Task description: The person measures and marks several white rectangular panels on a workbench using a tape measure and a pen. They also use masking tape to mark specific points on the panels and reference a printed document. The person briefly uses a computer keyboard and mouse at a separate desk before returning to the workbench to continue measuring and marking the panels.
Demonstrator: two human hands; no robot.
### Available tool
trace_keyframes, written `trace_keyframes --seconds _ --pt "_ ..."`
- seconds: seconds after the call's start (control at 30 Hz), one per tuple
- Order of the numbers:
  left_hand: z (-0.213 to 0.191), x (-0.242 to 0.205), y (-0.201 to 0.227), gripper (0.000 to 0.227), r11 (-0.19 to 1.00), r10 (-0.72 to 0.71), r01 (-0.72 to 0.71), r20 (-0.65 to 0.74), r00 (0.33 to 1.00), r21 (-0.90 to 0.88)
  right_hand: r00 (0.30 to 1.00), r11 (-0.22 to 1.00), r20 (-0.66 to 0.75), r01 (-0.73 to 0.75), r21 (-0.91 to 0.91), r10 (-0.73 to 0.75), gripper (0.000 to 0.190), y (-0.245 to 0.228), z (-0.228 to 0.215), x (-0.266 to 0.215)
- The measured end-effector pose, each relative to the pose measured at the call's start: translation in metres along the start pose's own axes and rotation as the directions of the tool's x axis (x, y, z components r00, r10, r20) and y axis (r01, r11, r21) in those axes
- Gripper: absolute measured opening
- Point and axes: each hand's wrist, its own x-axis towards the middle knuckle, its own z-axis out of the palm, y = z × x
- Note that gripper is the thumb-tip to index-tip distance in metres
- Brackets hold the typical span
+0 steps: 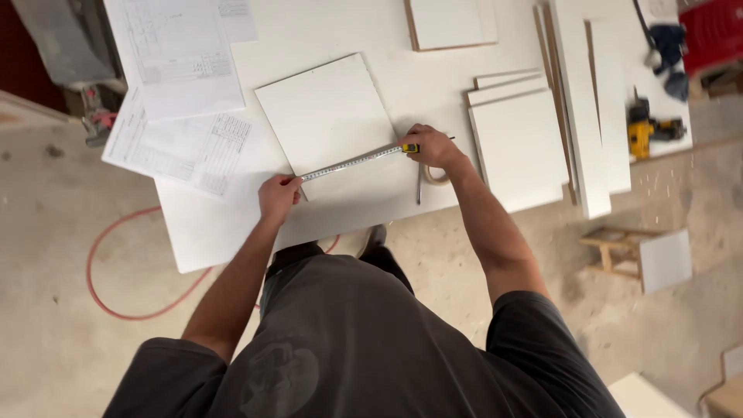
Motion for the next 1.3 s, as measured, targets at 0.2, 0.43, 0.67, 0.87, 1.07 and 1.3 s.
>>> trace_keyframes --seconds 0.2,0.43,0.67,0.87,1.07,1.3 --pt "0.026 -0.015 0.004 0.039 0.971 -0.042 0.092 -0.223 0.974 0.219 0.963 0.952 0.046 0.254 0.171 -0.265 0.047 0.043 0.005 0.041" --pt "0.058 -0.037 0.016 0.033 0.976 -0.098 0.174 -0.453 0.886 0.131 0.953 0.950 0.070 0.283 0.131 -0.294 0.045 0.090 0.031 0.051" --pt "0.074 -0.030 0.006 0.027 0.984 -0.097 0.163 -0.577 0.811 0.064 0.952 0.946 0.077 0.283 0.158 -0.297 0.040 0.088 0.030 0.055" --pt "0.078 -0.027 -0.015 0.025 0.979 -0.103 0.188 -0.610 0.786 0.077 0.949 0.948 0.104 0.281 0.150 -0.298 0.038 0.084 0.030 0.055" --pt "0.074 -0.015 -0.026 0.023 0.979 -0.100 0.185 -0.608 0.788 0.079 0.952 0.948 0.079 0.280 0.154 -0.294 0.039 0.084 0.026 0.053" --pt "0.075 -0.035 -0.002 0.023 0.984 -0.128 0.175 -0.581 0.804 0.025 0.957 0.948 0.078 0.262 0.179 -0.279 0.039 0.084 0.028 0.052"
